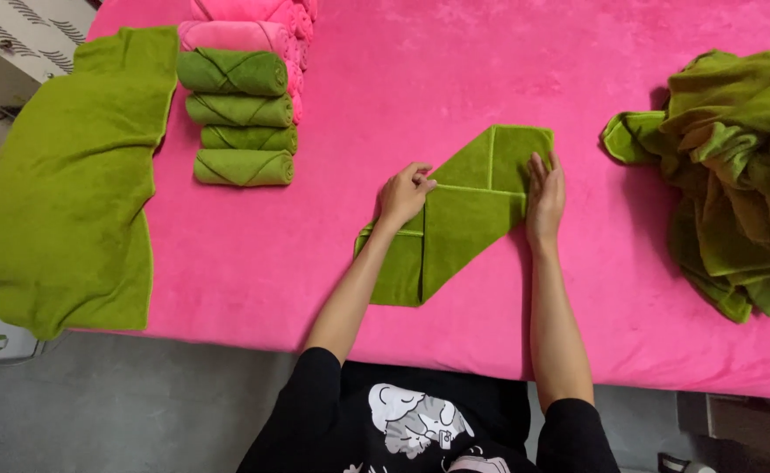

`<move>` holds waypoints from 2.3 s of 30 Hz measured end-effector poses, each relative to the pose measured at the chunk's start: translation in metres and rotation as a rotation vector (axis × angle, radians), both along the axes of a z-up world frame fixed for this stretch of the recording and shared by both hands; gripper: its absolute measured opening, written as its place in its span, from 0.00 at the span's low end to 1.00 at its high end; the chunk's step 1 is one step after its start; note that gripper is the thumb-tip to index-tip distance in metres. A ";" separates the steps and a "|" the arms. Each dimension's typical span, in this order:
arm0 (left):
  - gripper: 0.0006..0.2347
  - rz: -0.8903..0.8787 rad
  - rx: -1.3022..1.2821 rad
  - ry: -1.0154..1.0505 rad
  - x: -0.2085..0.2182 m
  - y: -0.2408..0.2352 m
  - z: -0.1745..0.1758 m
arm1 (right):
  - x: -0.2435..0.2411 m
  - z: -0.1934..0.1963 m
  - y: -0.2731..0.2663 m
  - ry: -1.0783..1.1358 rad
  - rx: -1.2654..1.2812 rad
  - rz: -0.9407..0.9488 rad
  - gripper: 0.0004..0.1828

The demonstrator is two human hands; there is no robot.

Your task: Folding and rolling a green towel into a decorative shape on a massage table.

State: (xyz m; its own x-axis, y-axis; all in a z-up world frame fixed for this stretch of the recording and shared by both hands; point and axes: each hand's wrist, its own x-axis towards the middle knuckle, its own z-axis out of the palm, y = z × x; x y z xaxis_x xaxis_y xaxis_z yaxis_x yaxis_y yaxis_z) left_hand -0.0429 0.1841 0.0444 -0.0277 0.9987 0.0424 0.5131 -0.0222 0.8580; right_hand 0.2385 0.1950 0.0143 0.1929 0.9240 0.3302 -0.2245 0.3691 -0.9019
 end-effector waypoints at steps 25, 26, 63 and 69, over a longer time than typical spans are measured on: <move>0.09 0.113 0.147 -0.016 0.009 -0.006 -0.009 | -0.029 0.033 -0.047 -1.281 0.127 -0.141 0.30; 0.09 0.115 0.144 -0.018 0.009 -0.006 -0.008 | -0.034 0.035 -0.052 -1.283 0.126 -0.138 0.30; 0.06 0.145 0.582 0.220 0.017 -0.040 -0.024 | -0.062 0.022 -0.085 -1.391 0.333 0.047 0.34; 0.14 -0.041 0.796 0.367 0.065 -0.115 -0.040 | -0.050 -0.002 -0.076 -1.380 0.277 0.094 0.39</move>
